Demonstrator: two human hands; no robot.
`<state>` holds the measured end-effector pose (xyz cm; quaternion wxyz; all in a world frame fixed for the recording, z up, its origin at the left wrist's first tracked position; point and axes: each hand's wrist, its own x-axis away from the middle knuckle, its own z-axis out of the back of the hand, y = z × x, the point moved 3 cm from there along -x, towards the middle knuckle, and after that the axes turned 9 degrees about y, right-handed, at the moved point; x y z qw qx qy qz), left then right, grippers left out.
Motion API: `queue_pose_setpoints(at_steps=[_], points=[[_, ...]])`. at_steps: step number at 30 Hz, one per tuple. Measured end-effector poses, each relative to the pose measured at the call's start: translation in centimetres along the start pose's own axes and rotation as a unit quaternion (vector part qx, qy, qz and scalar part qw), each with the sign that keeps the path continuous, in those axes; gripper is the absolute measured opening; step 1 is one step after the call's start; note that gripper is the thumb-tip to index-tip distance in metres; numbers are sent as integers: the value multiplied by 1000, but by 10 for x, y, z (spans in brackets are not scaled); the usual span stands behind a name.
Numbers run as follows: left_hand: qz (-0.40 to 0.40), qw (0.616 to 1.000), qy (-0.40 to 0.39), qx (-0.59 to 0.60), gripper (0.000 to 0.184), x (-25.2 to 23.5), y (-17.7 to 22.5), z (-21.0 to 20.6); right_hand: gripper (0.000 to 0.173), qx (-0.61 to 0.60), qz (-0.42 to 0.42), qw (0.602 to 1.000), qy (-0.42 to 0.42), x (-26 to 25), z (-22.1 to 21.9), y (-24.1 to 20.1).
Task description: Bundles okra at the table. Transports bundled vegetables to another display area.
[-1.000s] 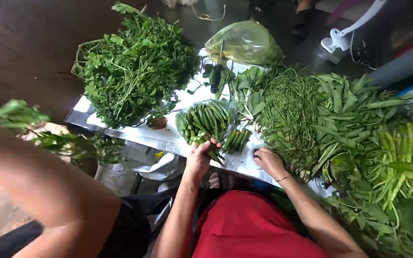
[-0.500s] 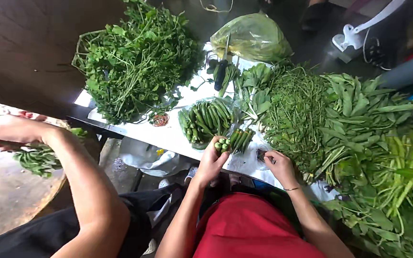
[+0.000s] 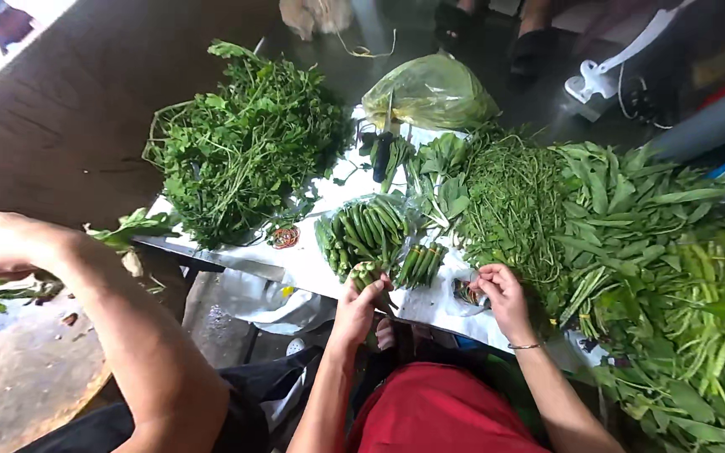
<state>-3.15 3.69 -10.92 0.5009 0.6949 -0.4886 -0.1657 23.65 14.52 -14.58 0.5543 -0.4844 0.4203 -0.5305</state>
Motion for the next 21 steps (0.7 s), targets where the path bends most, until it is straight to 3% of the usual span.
queue_pose_setpoints(at_steps=[3,6,10,13,16,21], points=[[-27,997,-16,-69,28,1,1,2,21,-171,-87,981,-11,-5,-11,-10],[-95,957,-68,-267,36,1,2,1,24,-200,-115,969,-84,-8,-22,-23],[-133,877,-114,-447,46,1,-5,0,14,-91,-28,982,-163,-8,-52,-55],[-151,834,-133,-514,69,3,-6,-4,30,34,95,960,-260,-2,-79,-86],[-191,823,-146,-515,90,5,-7,-7,45,181,203,897,-349,1,-104,-109],[-179,850,-164,-467,110,8,1,-6,77,323,139,823,-447,-3,-133,-112]])
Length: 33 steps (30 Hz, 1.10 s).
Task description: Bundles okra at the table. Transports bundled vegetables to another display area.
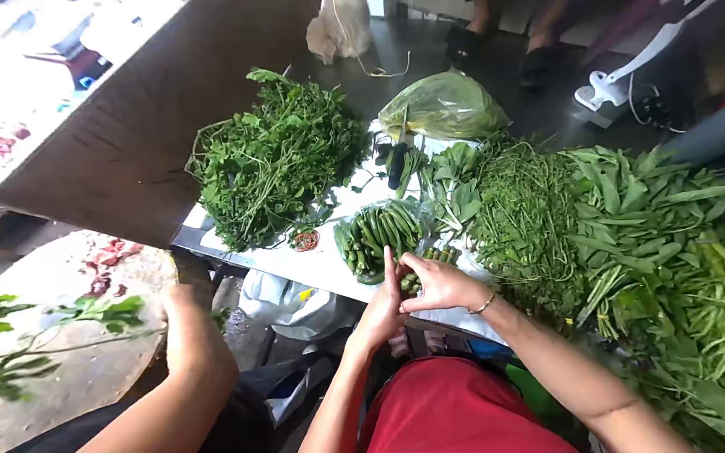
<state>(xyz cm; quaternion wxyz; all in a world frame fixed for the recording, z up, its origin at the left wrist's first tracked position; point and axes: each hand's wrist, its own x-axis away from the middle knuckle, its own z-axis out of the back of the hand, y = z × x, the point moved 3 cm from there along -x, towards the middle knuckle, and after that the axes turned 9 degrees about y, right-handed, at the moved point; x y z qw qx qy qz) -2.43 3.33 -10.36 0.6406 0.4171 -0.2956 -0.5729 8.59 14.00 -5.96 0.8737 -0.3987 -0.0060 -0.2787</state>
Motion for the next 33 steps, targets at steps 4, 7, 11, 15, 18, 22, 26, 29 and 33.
queue_pose_setpoints(at_steps=[4,7,11,15,18,22,26,29,33], points=[[15,997,74,34,98,0,-9,13,51,-13,32,999,23,9,-7,17],[62,987,109,102,95,-7,-11,28,39,-20,151,984,95,40,-13,7],[82,967,108,216,94,-16,-6,31,31,-286,301,901,123,71,-15,-19],[77,935,113,327,93,-15,19,31,32,-666,229,699,123,75,-22,-18],[32,926,106,362,95,-15,44,32,47,-805,178,546,152,69,-24,-11],[-43,978,93,183,89,-18,58,26,54,-758,136,592,238,53,-25,8],[-42,997,27,-51,91,-20,50,14,70,-480,112,808,324,46,-17,24],[-58,994,-12,-89,90,-20,39,6,61,-221,112,912,327,50,-10,19],[-10,993,-87,-80,94,-15,32,-7,35,-111,102,938,311,52,-13,16]])
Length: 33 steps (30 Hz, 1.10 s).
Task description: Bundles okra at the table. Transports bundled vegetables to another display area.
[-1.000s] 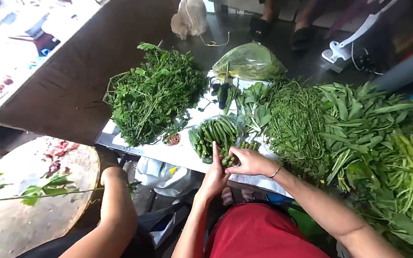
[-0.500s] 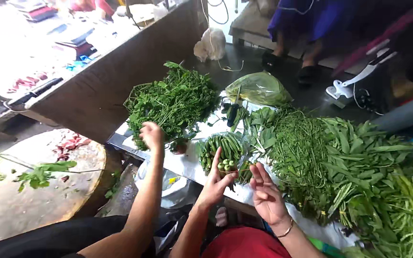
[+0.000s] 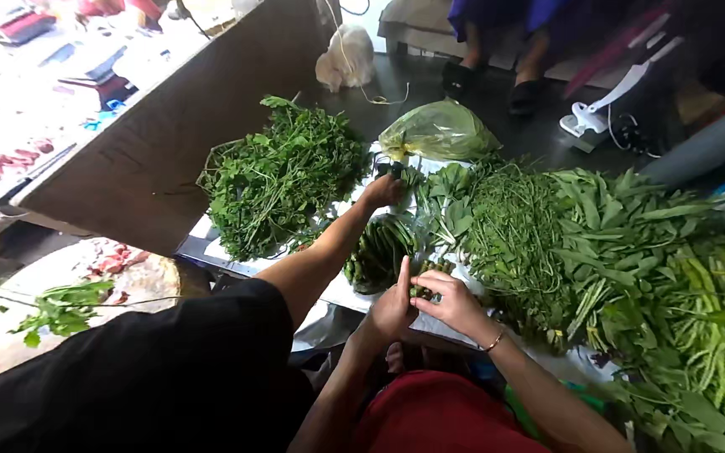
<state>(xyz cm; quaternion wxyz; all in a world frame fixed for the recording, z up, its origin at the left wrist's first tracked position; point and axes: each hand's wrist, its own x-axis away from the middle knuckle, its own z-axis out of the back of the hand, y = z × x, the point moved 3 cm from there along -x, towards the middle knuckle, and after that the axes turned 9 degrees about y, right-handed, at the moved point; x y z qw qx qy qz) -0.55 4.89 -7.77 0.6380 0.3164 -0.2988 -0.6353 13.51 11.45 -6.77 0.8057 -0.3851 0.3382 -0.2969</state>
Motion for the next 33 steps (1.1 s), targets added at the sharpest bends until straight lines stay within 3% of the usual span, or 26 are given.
queue_pose_setpoints(at_steps=[5,10,15,21,25,29,33], points=[[49,987,-71,135,95,10,-28,-30,26,4,-107,988,-111,7,-15,21],[177,957,-121,195,91,18,-45,-45,26,-85,-226,958,-155,21,-23,56],[218,939,-29,266,84,27,-57,-36,29,-75,-312,942,-103,-19,14,84],[222,947,27,231,70,27,-71,-31,23,-9,-359,914,-187,-74,11,135],[219,947,30,234,66,36,-77,-29,27,81,-355,902,-233,-85,-10,163],[204,954,48,217,58,52,-89,-18,36,138,-325,908,-225,-85,-13,157],[238,942,129,201,30,69,-95,4,33,204,-229,929,-206,-90,5,140]])
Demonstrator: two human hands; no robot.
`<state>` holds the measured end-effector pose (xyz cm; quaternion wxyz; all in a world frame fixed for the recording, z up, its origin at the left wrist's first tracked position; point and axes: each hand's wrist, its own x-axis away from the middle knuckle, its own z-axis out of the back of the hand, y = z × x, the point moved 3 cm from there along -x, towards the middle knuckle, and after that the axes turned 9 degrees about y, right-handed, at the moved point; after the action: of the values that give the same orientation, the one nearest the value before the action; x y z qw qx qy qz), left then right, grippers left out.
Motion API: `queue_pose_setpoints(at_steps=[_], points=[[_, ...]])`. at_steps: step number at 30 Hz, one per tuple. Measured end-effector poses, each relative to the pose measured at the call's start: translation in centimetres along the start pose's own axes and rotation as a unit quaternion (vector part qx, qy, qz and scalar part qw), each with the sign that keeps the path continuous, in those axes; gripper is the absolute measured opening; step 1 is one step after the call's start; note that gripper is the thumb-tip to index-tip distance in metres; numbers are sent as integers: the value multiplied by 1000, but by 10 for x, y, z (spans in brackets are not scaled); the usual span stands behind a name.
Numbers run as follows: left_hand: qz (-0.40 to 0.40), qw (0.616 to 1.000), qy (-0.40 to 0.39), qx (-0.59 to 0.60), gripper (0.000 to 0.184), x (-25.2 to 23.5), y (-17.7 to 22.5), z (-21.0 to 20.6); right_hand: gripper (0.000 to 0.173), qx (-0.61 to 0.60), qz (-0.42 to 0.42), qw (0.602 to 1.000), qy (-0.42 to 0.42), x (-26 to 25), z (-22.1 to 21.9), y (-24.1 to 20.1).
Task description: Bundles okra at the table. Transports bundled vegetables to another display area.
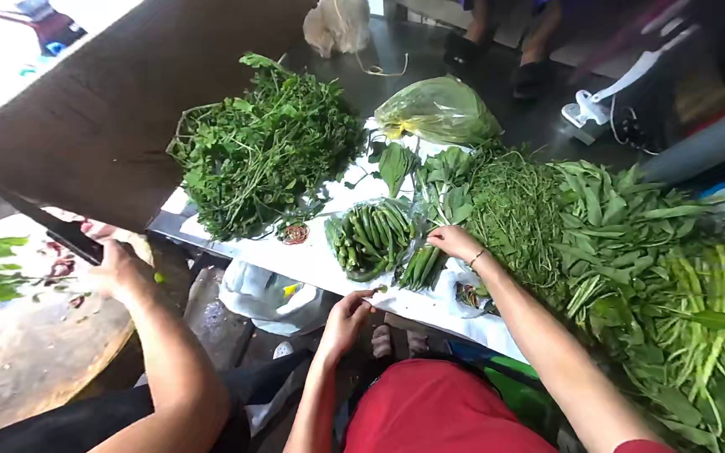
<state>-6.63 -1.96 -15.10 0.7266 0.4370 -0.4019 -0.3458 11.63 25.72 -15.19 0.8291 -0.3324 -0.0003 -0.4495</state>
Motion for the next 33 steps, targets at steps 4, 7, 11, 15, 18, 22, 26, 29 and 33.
queue_pose_setpoints(at_steps=[4,7,11,15,18,22,26,29,33], points=[[1,981,194,-17,34,-2,-5,22,26,-4,3,999,48,4,15,-13],[-12,961,278,-2,40,-7,-2,25,23,-37,33,994,98,0,8,-32],[-68,957,266,-96,53,-23,17,18,23,-29,116,977,178,-24,-9,-66],[-144,936,194,-257,41,-60,46,15,28,82,135,973,171,-64,-17,-94],[-174,918,178,-309,27,-84,55,16,33,138,84,980,114,-92,-12,-101],[-161,921,178,-307,25,-91,51,20,27,182,72,977,89,-120,9,-97],[-137,929,191,-284,25,-87,31,29,28,138,64,986,66,-130,28,-88],[-151,929,202,-273,24,-84,24,32,23,70,125,989,46,-109,28,-84],[-118,936,211,-257,34,-84,18,30,23,0,170,985,22,-67,3,-93]])
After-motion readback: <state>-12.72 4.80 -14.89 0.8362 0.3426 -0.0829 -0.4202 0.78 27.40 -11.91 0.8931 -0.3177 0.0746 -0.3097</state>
